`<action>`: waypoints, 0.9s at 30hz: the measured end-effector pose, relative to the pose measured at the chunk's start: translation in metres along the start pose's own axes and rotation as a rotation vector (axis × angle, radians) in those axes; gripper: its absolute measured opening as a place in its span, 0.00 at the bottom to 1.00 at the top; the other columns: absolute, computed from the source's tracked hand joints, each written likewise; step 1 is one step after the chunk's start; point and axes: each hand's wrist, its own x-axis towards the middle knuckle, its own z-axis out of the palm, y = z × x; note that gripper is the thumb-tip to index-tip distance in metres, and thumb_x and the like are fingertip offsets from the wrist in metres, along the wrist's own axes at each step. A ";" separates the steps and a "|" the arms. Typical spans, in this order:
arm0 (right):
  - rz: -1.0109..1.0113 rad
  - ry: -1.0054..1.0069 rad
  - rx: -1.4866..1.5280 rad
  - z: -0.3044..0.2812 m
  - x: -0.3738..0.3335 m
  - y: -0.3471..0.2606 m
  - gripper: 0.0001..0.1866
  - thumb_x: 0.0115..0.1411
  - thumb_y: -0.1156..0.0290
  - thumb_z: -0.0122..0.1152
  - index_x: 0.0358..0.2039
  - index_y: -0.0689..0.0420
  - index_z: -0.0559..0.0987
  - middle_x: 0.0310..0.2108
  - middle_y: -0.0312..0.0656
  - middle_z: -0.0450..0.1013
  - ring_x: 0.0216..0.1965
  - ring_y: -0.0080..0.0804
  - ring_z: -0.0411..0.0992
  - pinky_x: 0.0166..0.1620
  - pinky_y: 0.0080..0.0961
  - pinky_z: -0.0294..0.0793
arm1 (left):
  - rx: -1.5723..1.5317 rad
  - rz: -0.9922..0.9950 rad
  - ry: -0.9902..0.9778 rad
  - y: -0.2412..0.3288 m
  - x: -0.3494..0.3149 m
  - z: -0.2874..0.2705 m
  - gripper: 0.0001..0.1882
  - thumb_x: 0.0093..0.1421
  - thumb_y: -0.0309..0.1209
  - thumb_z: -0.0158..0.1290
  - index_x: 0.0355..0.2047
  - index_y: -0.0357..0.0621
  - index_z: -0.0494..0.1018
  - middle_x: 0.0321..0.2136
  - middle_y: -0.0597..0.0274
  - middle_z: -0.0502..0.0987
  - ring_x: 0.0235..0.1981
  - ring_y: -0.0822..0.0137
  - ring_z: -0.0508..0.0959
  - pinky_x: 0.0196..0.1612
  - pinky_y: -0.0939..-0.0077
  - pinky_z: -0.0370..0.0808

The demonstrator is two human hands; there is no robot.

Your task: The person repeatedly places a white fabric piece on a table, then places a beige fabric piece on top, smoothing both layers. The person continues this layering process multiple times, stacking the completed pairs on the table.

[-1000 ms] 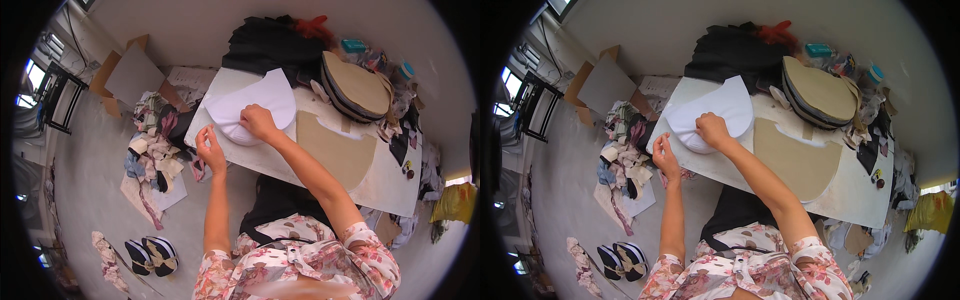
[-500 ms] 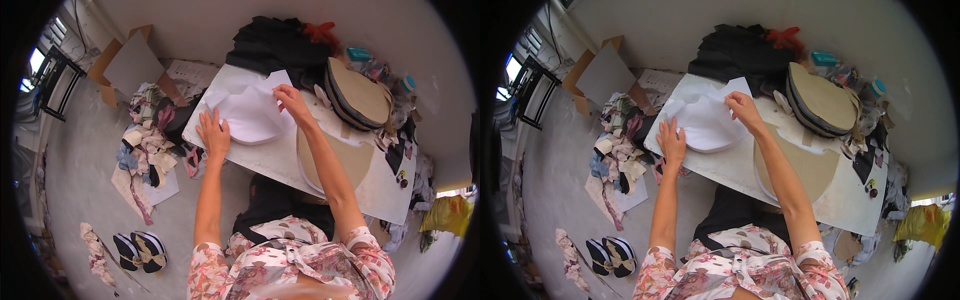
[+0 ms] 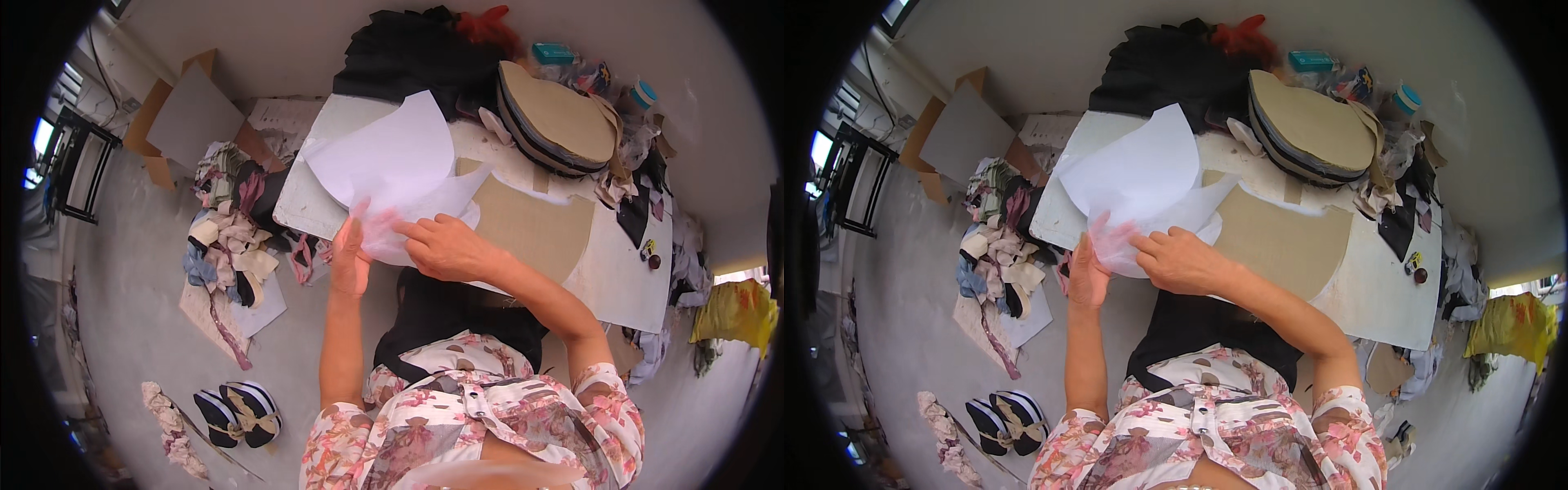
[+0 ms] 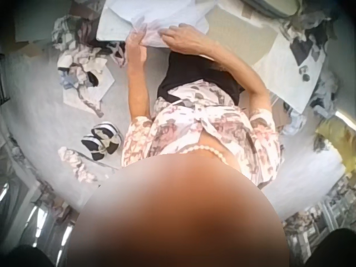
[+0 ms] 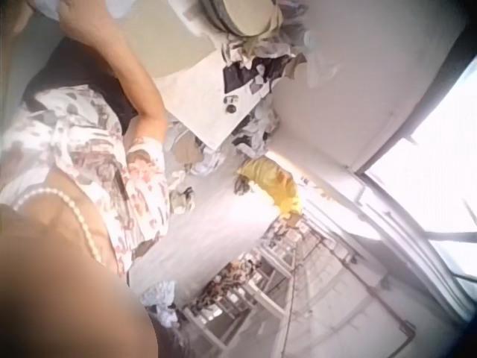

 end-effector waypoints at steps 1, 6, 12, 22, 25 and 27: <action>-0.003 -0.064 -0.011 0.008 -0.003 -0.004 0.09 0.48 0.73 0.61 0.30 0.59 0.72 0.50 0.42 0.69 0.40 0.38 0.72 0.37 0.36 0.71 | 0.094 0.036 0.048 -0.003 0.000 -0.002 0.30 0.62 0.44 0.53 0.56 0.34 0.65 0.47 0.49 0.75 0.47 0.64 0.77 0.47 0.70 0.75; 0.032 0.366 0.399 -0.027 0.016 0.001 0.26 0.47 0.71 0.63 0.50 0.52 0.71 0.50 0.43 0.69 0.52 0.42 0.67 0.55 0.42 0.65 | 0.489 0.134 0.263 0.004 -0.010 0.003 0.10 0.60 0.24 0.55 0.41 0.35 0.77 0.34 0.58 0.80 0.32 0.71 0.78 0.38 0.79 0.73; 0.166 0.065 0.287 -0.029 -0.016 0.067 0.16 0.47 0.74 0.62 0.40 0.53 0.76 0.33 0.39 0.75 0.42 0.39 0.72 0.64 0.53 0.51 | 1.055 0.754 0.024 0.036 -0.032 0.034 0.08 0.54 0.21 0.60 0.35 0.34 0.77 0.30 0.62 0.78 0.29 0.73 0.76 0.34 0.81 0.71; 0.648 0.357 0.886 -0.104 -0.176 0.031 0.11 0.48 0.71 0.70 0.28 0.57 0.74 0.24 0.33 0.70 0.34 0.25 0.73 0.45 0.25 0.70 | 0.390 0.315 0.039 0.045 -0.047 0.040 0.09 0.54 0.22 0.61 0.36 0.33 0.77 0.29 0.64 0.79 0.27 0.77 0.76 0.33 0.85 0.72; 0.759 0.584 1.046 -0.103 -0.204 0.025 0.11 0.50 0.72 0.69 0.28 0.57 0.74 0.25 0.31 0.71 0.33 0.21 0.71 0.40 0.19 0.70 | 0.373 0.194 0.040 0.017 -0.018 0.049 0.08 0.57 0.23 0.59 0.37 0.34 0.77 0.27 0.64 0.79 0.24 0.78 0.75 0.30 0.87 0.71; 0.854 0.696 1.082 -0.099 -0.215 0.025 0.10 0.51 0.74 0.68 0.29 0.57 0.74 0.26 0.30 0.71 0.32 0.19 0.71 0.39 0.17 0.69 | 0.375 0.134 -0.011 -0.010 0.006 0.052 0.07 0.59 0.24 0.58 0.37 0.35 0.76 0.26 0.65 0.78 0.22 0.78 0.74 0.29 0.87 0.70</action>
